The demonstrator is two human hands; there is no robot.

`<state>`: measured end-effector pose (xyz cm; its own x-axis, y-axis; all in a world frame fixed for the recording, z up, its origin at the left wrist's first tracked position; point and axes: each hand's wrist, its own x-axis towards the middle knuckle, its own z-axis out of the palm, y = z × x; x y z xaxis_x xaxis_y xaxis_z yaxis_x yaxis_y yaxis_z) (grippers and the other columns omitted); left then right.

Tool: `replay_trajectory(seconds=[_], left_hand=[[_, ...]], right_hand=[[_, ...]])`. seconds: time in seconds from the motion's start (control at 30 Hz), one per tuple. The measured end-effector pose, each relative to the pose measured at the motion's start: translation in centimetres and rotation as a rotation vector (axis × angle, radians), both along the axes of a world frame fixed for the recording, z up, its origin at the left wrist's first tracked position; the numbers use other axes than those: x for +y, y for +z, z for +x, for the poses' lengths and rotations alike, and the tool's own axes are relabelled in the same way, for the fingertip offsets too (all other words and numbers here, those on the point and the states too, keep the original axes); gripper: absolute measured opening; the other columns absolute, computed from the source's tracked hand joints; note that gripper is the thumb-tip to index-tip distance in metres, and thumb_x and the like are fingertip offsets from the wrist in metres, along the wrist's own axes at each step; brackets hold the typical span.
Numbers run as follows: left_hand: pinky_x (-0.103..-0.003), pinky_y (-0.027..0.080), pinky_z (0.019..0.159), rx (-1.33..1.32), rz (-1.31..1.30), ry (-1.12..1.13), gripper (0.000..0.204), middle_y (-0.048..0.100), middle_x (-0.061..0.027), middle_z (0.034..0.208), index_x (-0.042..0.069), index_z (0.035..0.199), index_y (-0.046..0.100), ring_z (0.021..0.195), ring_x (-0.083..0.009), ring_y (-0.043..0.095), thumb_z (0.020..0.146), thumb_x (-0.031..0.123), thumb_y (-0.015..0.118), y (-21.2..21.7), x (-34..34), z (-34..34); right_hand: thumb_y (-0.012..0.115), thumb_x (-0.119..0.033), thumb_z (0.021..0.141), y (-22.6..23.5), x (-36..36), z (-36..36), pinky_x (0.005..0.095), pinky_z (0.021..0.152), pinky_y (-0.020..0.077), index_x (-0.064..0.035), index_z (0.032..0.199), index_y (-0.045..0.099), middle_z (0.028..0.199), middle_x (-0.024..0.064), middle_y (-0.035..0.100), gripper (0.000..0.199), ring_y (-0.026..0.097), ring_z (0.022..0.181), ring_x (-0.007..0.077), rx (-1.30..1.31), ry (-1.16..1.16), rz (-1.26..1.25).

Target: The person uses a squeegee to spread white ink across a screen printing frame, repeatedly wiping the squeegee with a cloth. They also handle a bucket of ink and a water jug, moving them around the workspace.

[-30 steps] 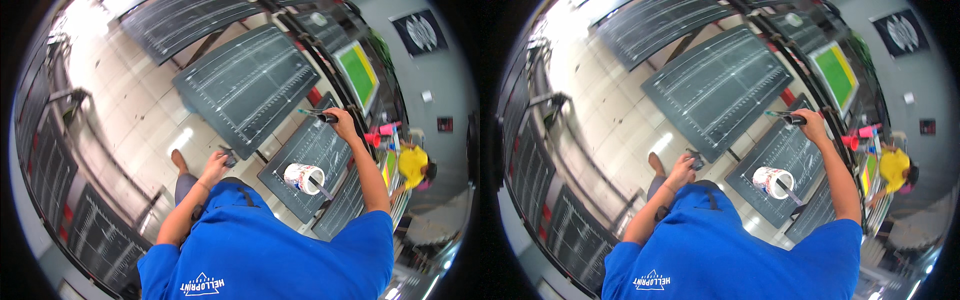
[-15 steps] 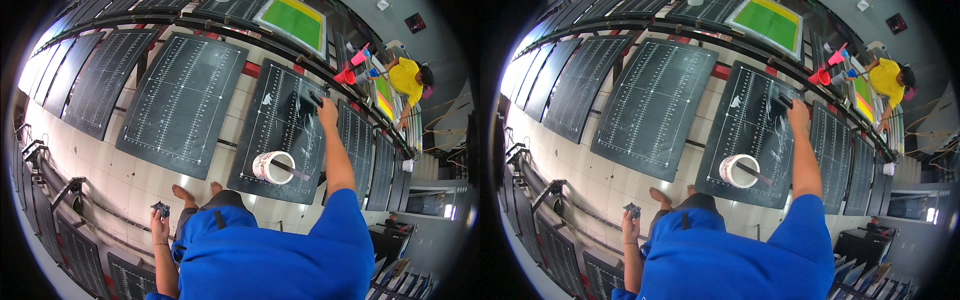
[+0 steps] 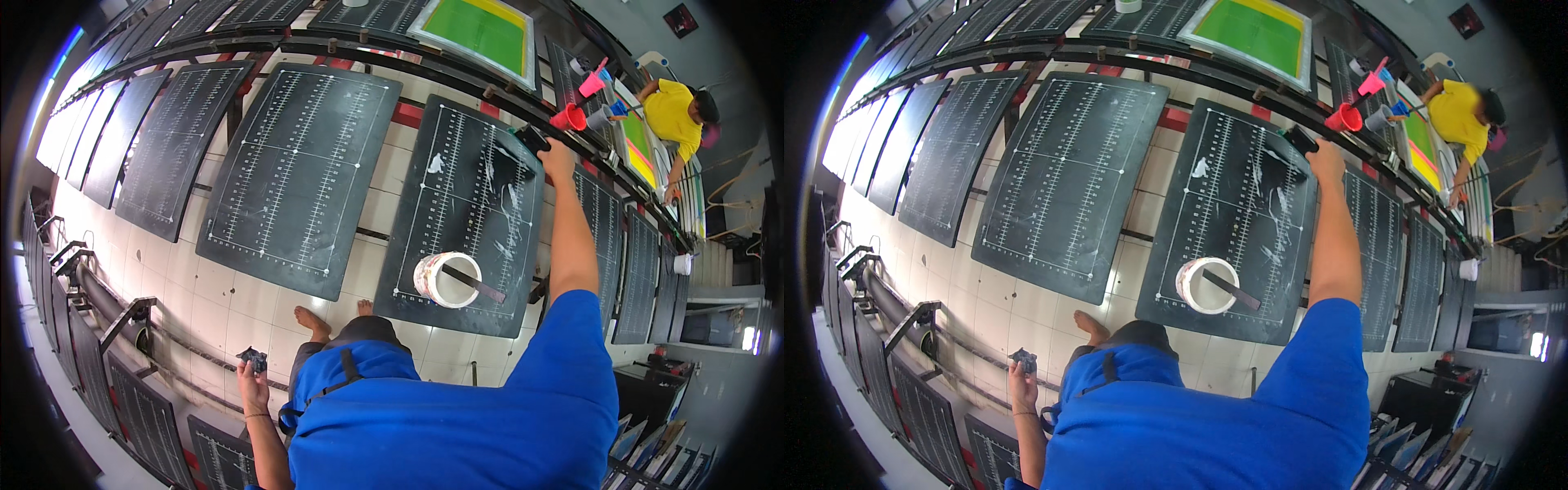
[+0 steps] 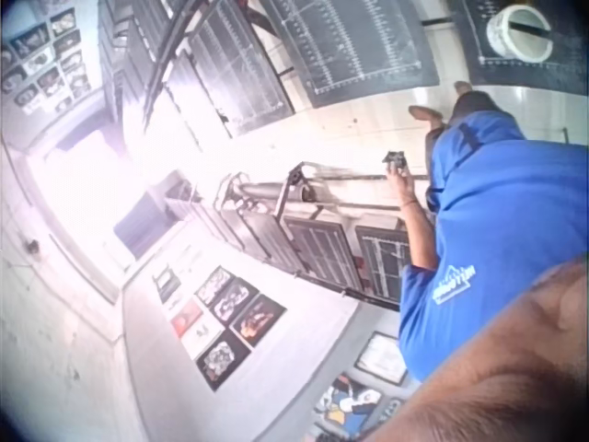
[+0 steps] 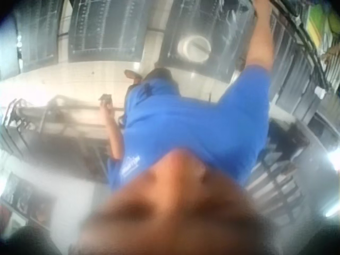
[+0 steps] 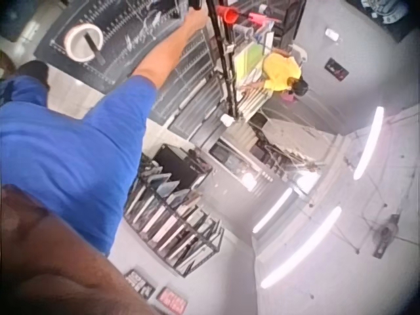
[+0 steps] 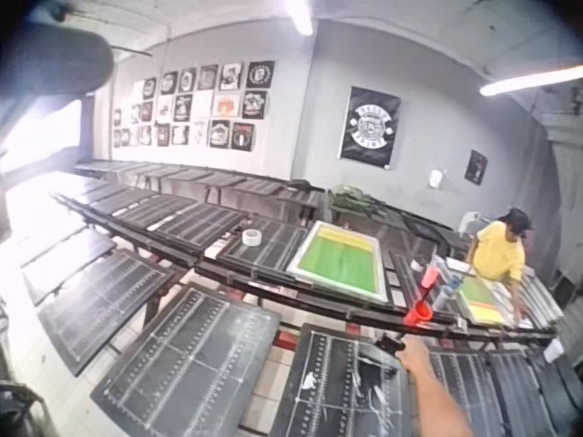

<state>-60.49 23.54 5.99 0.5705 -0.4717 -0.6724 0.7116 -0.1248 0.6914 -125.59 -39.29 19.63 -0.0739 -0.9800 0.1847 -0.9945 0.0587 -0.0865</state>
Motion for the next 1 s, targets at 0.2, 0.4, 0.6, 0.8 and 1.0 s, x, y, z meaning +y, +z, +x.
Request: replay_trajectory(seconds=[0.2, 0.4, 0.6, 0.8, 1.0], left_hand=[[-0.034, 0.057, 0.084, -0.013, -0.042, 0.062, 0.012, 0.064, -0.0063, 0.104, 0.008, 0.111, 0.052, 0.093, -0.0179, 0.064, 0.1, 0.005, 0.054, 1.1, -0.9, 2.5], [-0.04, 0.056, 0.094, 0.019, -0.109, 0.083, 0.017, 0.064, -0.0133, 0.113, 0.003, 0.117, 0.052, 0.104, -0.025, 0.065, 0.1, 0.003, 0.051, -0.9, -3.5, 7.4], [-0.039, 0.056, 0.092, 0.131, -0.139, 0.008, 0.02, 0.064, -0.0119, 0.112, 0.005, 0.117, 0.051, 0.103, -0.0255, 0.065, 0.098, 0.002, 0.053, -4.5, -10.4, 13.4], [-0.035, 0.059, 0.084, 0.136, -0.137, -0.184, 0.02, 0.064, -0.0113, 0.108, 0.004, 0.118, 0.051, 0.099, -0.022, 0.066, 0.098, 0.003, 0.054, -3.9, -13.6, 21.9], [-0.035, 0.058, 0.083, 0.047, 0.031, -0.383, 0.018, 0.066, -0.011, 0.108, 0.004, 0.116, 0.052, 0.096, -0.02, 0.067, 0.099, 0.002, 0.05, -5.4, -12.4, 32.7]], right_hand=[[0.072, -0.025, 0.078, -2.4, 1.9, 0.4, 0.0462, 0.093, 0.0518, -0.0151, 0.124, 0.066, 0.115, 0.0138, 0.069, 0.048, 0.065, 0.11, 0.0346, 0.143, 0.035, 0.117], [0.068, -0.029, 0.079, 6.3, -3.4, 6.7, 0.046, 0.092, 0.0523, -0.0151, 0.127, 0.064, 0.116, 0.0168, 0.069, 0.051, 0.066, 0.108, 0.0361, 0.171, 0.106, -0.002], [0.07, -0.03, 0.076, 9.9, -4.2, 26.8, 0.0474, 0.085, 0.0529, -0.0124, 0.119, 0.067, 0.105, 0.0194, 0.07, 0.046, 0.067, 0.099, 0.0388, -0.002, 0.391, -0.031], [0.07, -0.028, 0.08, 2.6, -0.2, 44.7, 0.0463, 0.087, 0.0529, -0.0153, 0.121, 0.066, 0.109, 0.014, 0.071, 0.043, 0.066, 0.103, 0.0356, -0.023, 0.29, 0.086], [0.074, -0.008, 0.073, -0.9, 12.2, 50.7, 0.0432, 0.085, 0.0521, -0.014, 0.112, 0.068, 0.107, 0.0089, 0.069, 0.04, 0.065, 0.101, 0.0319, -0.084, 0.378, 0.058]])
